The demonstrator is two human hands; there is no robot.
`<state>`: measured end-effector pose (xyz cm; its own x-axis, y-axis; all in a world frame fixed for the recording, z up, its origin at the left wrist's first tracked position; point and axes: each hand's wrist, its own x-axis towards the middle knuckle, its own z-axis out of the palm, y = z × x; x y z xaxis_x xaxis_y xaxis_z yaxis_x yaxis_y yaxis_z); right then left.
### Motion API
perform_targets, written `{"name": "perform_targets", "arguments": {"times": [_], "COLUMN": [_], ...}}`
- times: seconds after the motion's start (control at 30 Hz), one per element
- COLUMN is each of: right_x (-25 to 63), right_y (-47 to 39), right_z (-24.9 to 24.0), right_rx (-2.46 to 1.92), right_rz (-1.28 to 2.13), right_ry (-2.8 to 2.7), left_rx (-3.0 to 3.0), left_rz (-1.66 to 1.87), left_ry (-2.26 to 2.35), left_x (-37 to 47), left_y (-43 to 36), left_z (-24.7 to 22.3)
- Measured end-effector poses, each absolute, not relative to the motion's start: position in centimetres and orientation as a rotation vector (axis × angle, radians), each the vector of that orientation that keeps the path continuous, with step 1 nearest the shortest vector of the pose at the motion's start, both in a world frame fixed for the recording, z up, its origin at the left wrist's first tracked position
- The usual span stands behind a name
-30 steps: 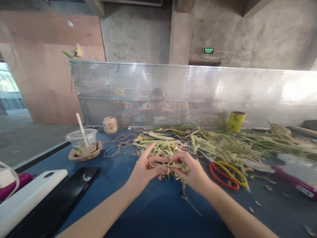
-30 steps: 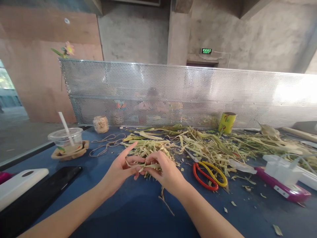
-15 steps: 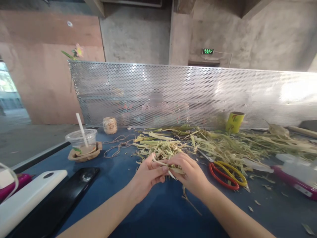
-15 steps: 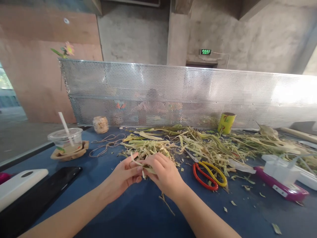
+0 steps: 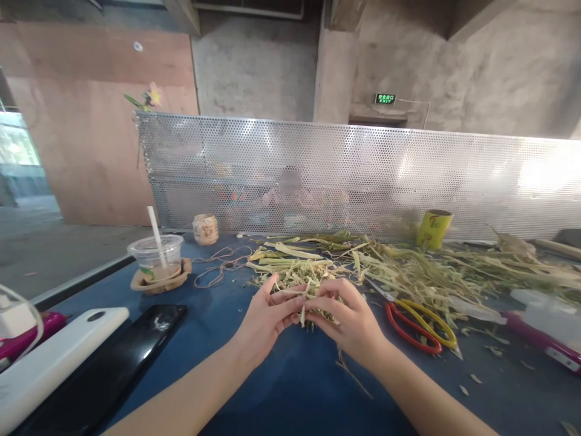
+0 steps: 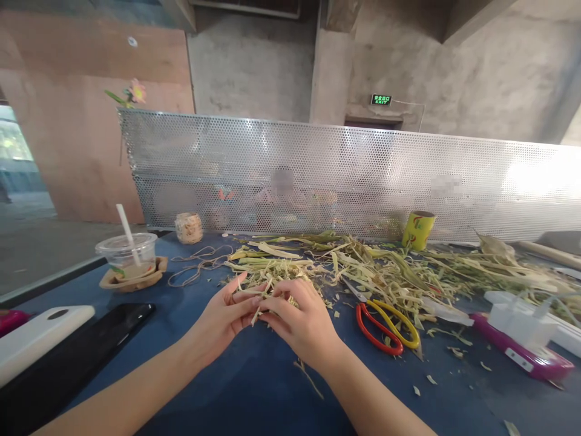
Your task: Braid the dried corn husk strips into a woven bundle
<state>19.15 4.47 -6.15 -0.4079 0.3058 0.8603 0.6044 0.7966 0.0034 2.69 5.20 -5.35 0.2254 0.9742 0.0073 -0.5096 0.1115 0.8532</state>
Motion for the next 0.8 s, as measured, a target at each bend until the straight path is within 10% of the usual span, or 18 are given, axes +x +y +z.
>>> {"name": "perform_targets", "arguments": {"times": [0.3,0.8], "right_x": [18.8,18.3], "right_y": [4.0,5.8], "right_z": [-5.6,-7.3], "right_rx": [-0.688,-0.873], "right_rz": [-0.495,0.604], "right_ry": [-1.926,-1.580], "left_rx": [0.879,1.374], "left_rz": [1.248,1.346], "left_ry": [0.730,0.832], "left_x": [3.1,2.5], "left_y": [5.1,5.2], "left_z": [-5.6,-5.3]}}
